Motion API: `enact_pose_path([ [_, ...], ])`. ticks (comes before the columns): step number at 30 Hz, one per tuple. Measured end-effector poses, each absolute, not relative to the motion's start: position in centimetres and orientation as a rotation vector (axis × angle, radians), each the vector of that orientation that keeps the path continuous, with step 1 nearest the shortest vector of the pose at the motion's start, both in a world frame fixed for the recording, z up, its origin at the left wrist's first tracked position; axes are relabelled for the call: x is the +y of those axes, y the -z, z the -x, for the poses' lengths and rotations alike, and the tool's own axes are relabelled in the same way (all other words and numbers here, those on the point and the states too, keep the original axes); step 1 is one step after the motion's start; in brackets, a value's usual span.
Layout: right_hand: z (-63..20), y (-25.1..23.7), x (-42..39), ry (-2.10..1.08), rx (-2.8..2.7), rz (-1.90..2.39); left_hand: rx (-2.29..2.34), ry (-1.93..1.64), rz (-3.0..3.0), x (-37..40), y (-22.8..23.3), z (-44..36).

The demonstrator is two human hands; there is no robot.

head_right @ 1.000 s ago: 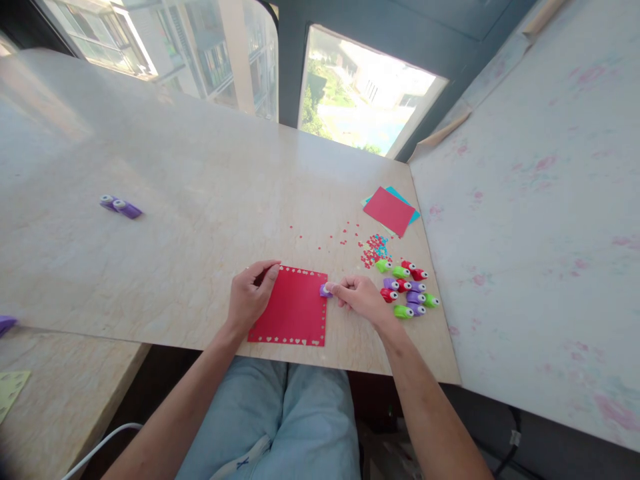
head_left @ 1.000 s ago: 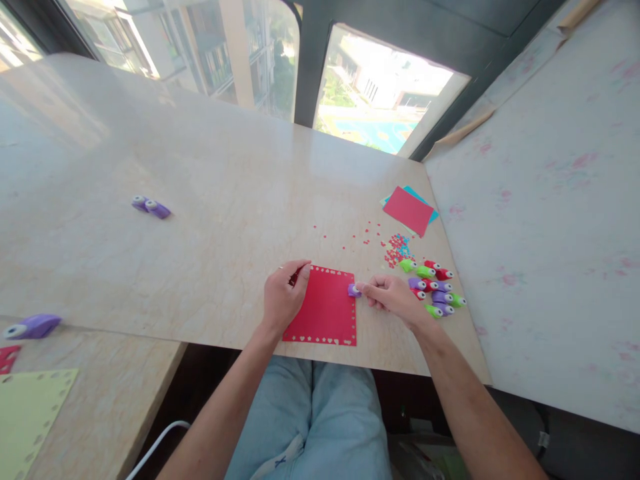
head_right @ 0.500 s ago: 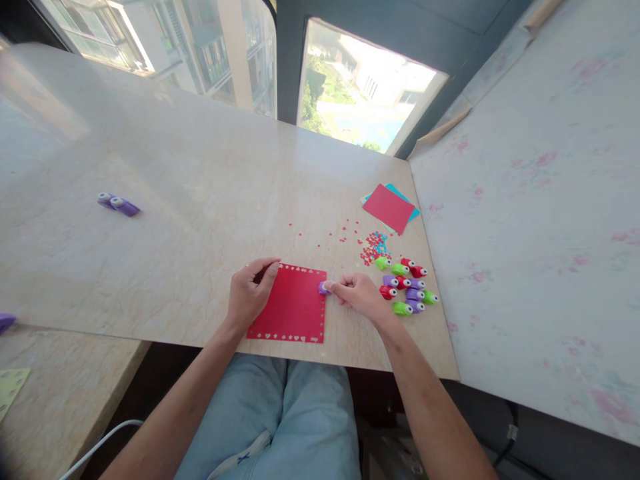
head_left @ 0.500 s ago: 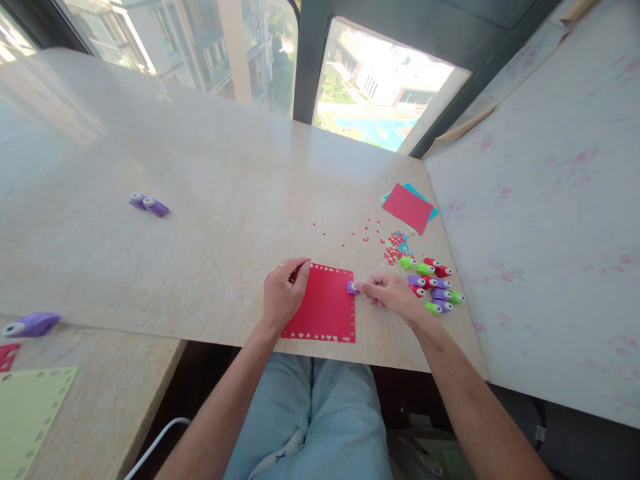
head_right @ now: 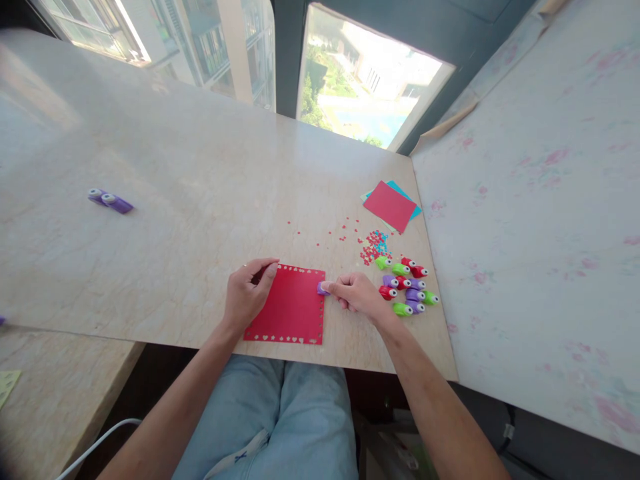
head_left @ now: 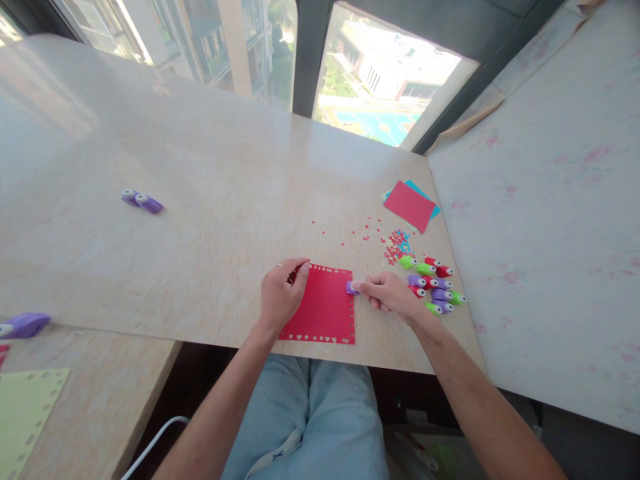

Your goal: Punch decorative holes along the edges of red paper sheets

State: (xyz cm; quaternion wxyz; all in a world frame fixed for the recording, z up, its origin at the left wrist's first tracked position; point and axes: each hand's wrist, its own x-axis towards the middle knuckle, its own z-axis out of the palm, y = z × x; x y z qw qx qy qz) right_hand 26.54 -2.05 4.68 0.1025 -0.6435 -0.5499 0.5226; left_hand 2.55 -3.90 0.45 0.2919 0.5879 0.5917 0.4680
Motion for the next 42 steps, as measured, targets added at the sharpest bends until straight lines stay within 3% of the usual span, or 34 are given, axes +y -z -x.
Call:
enact_pose_path([
  [31,-27.0,-4.0,-2.2,-1.531,-1.645,1.893,1.569,-1.26,-1.568,-3.8,-0.2,-2.5],
  [42,-26.2,-1.9,-6.2,-0.962,-1.521,1.669,1.527,-1.306,-1.583,-4.0,0.2,-2.3],
])
